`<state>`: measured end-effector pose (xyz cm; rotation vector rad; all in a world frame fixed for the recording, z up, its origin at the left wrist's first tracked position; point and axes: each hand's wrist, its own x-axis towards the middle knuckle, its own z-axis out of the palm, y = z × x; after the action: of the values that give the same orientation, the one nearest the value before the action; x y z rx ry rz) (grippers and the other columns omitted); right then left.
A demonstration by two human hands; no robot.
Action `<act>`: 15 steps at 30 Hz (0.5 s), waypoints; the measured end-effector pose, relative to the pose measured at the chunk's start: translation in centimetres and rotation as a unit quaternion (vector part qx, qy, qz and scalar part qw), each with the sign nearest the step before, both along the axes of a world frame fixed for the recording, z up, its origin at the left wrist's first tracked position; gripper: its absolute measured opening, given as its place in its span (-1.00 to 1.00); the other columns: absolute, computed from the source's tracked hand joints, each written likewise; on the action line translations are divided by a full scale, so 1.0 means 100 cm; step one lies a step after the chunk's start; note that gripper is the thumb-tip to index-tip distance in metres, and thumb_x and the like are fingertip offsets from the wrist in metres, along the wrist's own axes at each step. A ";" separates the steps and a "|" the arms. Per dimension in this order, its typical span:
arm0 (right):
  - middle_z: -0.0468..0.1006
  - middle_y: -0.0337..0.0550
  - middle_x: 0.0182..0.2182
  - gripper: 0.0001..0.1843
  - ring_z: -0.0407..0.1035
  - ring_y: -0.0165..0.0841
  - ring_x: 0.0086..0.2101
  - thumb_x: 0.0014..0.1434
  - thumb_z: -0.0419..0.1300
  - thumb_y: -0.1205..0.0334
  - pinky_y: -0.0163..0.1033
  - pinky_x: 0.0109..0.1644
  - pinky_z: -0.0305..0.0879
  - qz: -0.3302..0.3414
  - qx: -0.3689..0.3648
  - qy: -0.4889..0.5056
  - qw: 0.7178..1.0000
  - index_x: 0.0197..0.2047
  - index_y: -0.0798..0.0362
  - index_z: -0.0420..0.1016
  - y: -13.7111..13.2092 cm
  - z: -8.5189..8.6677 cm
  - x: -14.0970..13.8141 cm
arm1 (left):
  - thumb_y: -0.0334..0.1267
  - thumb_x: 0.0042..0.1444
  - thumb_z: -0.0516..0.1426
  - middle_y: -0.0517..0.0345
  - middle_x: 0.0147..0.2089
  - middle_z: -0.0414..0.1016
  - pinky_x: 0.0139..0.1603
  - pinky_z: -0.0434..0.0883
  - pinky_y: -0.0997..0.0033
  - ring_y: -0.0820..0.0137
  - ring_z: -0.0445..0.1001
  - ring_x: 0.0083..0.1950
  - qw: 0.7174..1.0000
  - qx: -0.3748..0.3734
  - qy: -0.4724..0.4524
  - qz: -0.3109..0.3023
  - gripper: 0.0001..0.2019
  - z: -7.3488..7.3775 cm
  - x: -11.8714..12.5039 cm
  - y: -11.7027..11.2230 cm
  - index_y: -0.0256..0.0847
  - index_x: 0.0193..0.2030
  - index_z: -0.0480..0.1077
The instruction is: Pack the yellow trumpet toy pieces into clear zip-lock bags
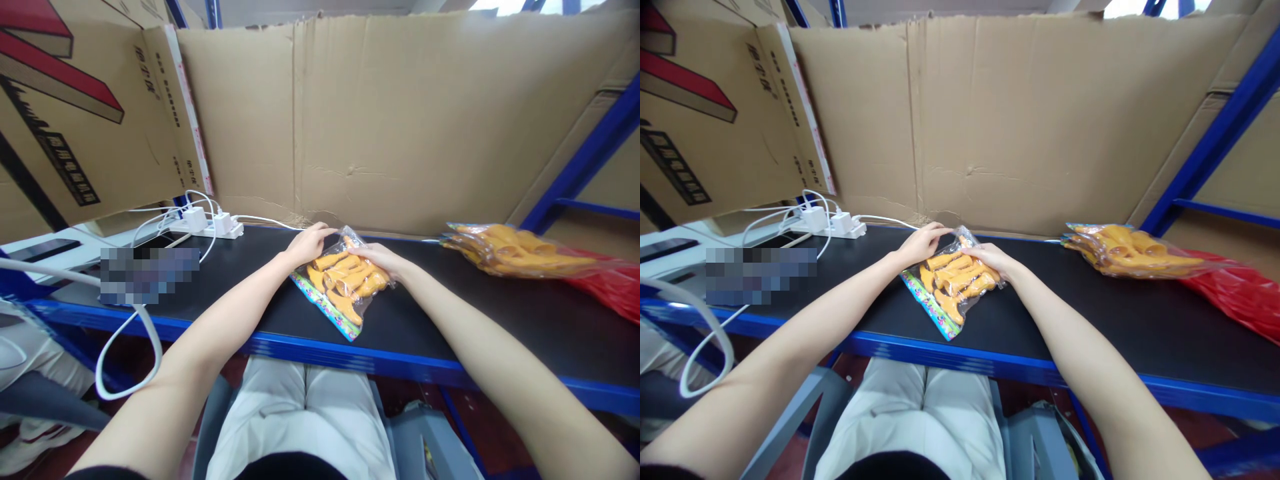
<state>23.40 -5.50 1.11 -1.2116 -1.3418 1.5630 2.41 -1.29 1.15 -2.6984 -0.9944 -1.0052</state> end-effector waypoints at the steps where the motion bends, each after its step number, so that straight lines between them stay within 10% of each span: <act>1: 0.57 0.07 -0.29 -0.75 0.49 -0.25 -0.34 0.00 0.29 0.21 -0.16 -0.21 0.45 -0.009 -0.001 0.007 1.000 -0.27 0.18 0.45 0.002 -0.001 0.002 | -0.52 0.10 -0.09 0.01 0.04 0.36 0.06 0.33 0.40 0.37 0.38 0.04 1.000 -0.004 0.002 0.015 -0.55 -0.002 -0.004 0.004 -0.21 0.11 0.34; 15: 0.52 -0.11 -0.50 -0.73 0.42 -0.37 -0.54 0.04 0.25 0.23 -0.27 -0.41 0.43 -0.285 0.035 0.056 0.956 -0.18 0.13 0.37 0.030 -0.008 0.039 | -0.41 0.05 0.02 -0.08 0.15 0.32 0.13 0.26 0.39 0.28 0.35 0.12 0.983 -0.114 0.117 0.081 -0.48 -0.021 -0.020 0.024 -0.29 0.20 0.21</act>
<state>27.30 -2.48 0.34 -1.2975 -0.8573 1.1394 0.37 1.08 -0.97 -2.7696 -1.3233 -0.5590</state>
